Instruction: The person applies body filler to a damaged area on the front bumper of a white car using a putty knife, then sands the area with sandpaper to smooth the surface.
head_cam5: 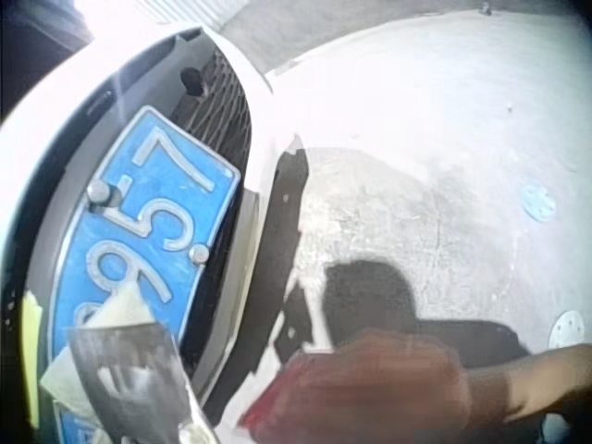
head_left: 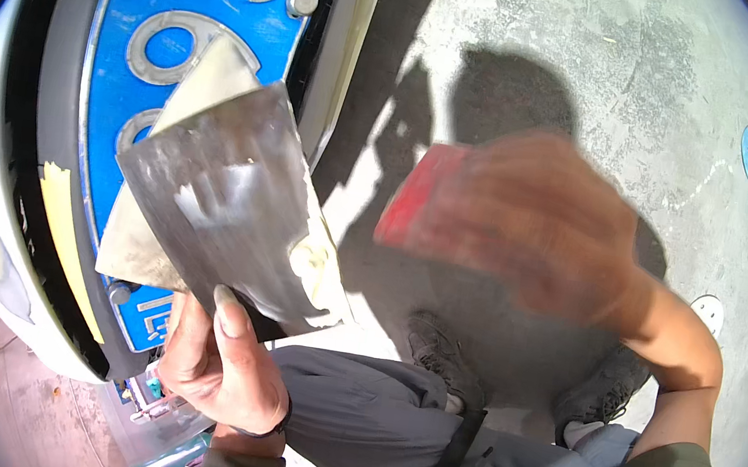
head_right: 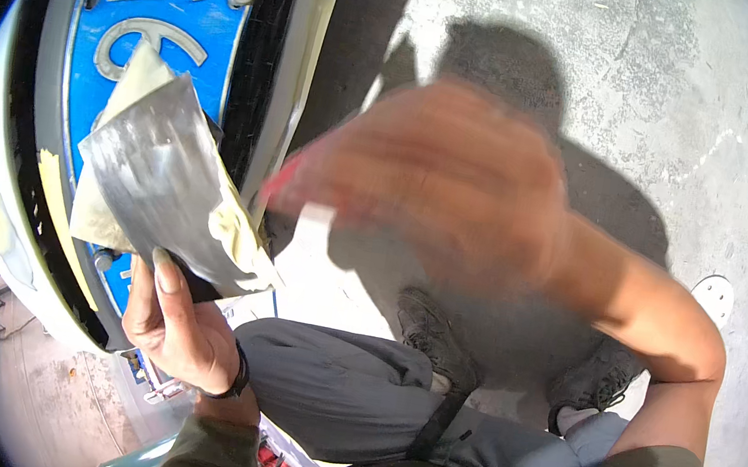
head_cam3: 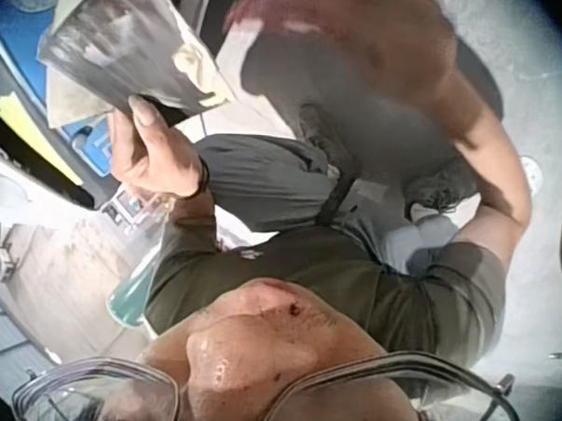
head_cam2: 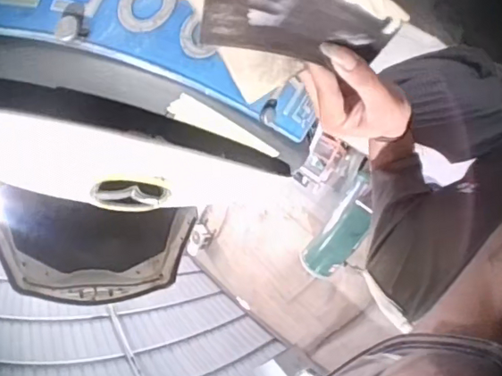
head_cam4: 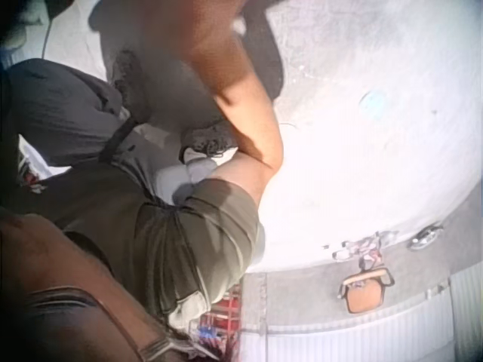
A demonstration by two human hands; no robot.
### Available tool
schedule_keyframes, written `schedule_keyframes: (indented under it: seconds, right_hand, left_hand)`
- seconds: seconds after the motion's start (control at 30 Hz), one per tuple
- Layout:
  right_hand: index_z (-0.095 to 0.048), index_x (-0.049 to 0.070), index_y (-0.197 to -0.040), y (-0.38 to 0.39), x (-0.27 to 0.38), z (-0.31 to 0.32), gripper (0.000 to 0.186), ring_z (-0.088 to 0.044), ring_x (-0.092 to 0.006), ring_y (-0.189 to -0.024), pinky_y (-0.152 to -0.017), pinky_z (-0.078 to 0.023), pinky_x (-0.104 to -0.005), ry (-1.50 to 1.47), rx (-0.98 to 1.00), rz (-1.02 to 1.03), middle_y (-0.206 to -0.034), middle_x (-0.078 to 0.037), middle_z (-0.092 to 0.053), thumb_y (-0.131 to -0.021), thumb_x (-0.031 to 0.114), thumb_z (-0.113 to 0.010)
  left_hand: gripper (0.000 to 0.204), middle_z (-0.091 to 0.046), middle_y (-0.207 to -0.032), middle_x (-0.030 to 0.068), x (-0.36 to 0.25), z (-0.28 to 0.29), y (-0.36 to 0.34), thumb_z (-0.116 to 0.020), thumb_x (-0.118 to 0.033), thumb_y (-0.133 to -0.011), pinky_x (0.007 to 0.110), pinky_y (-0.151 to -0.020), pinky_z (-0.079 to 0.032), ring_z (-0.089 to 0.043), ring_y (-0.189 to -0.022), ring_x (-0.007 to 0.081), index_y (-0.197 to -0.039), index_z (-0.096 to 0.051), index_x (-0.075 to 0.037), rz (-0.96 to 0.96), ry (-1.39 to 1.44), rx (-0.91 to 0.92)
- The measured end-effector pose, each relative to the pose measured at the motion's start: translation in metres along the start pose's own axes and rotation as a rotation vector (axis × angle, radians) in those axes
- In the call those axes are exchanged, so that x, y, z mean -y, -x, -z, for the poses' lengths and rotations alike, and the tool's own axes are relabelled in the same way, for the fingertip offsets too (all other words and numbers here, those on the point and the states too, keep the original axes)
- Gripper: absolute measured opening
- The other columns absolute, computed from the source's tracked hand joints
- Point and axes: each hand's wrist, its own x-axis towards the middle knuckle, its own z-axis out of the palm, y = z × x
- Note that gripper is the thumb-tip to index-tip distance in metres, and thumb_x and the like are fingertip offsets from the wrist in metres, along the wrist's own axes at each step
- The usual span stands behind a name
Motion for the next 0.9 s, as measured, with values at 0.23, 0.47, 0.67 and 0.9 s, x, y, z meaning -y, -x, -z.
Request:
schedule_keyframes:
  seconds: [0.23, 0.47, 0.67, 0.9]
  right_hand:
    - [-0.079, 0.009, -0.1, 0.01, 0.038, -0.018, 0.02, -0.07, -0.0231, -0.097, -0.091, -0.062, -0.0431, -0.02, -0.064, 0.138, -0.104, -0.007, -0.073, -0.08, 0.015, -0.078]
    - [-0.074, 0.008, -0.111, 0.029, -0.004, -0.026, 0.024, -0.069, -0.0193, -0.092, -0.082, -0.058, -0.0366, -0.091, 0.101, -0.135, -0.099, -0.005, -0.072, -0.088, 0.011, -0.07]
    - [-0.076, 0.009, -0.12, 0.022, -0.114, -0.058, 0.024, -0.063, -0.0113, -0.071, -0.07, -0.051, -0.0275, -0.204, -0.238, -0.803, -0.086, -0.004, -0.076, -0.098, 0.019, -0.069]
    - [-0.08, 0.021, -0.114, -0.024, -0.187, -0.102, 0.02, -0.074, -0.0204, -0.093, -0.085, -0.057, -0.0318, -0.168, -0.448, -0.868, -0.105, -0.004, -0.079, -0.099, 0.02, -0.068]
  left_hand:
    - [0.032, -0.07, -0.125, 0.0169, -0.012, -0.011, 0.005, -0.056, -0.006, -0.106, 0.034, -0.104, -0.047, -0.063, -0.111, 0.0183, -0.131, -0.063, 0.013, -0.002, 0.009, -0.052]
    - [0.034, -0.068, -0.122, 0.0225, 0.006, -0.006, 0.005, -0.063, -0.01, -0.105, 0.034, -0.1, -0.053, -0.064, -0.111, 0.0212, -0.131, -0.063, 0.012, -0.344, -0.178, -0.333]
    - [0.037, -0.055, -0.143, 0.0279, 0.01, 0.023, 0.024, -0.056, -0.011, -0.107, 0.042, -0.11, -0.049, -0.061, -0.124, 0.0312, -0.134, -0.06, 0.014, -0.371, -0.204, -0.257]
    - [0.033, -0.063, -0.133, 0.0282, 0.033, 0.056, 0.034, -0.054, -0.009, -0.107, 0.04, -0.106, -0.052, -0.065, -0.12, 0.0293, -0.129, -0.063, 0.014, -0.409, -0.236, -0.382]
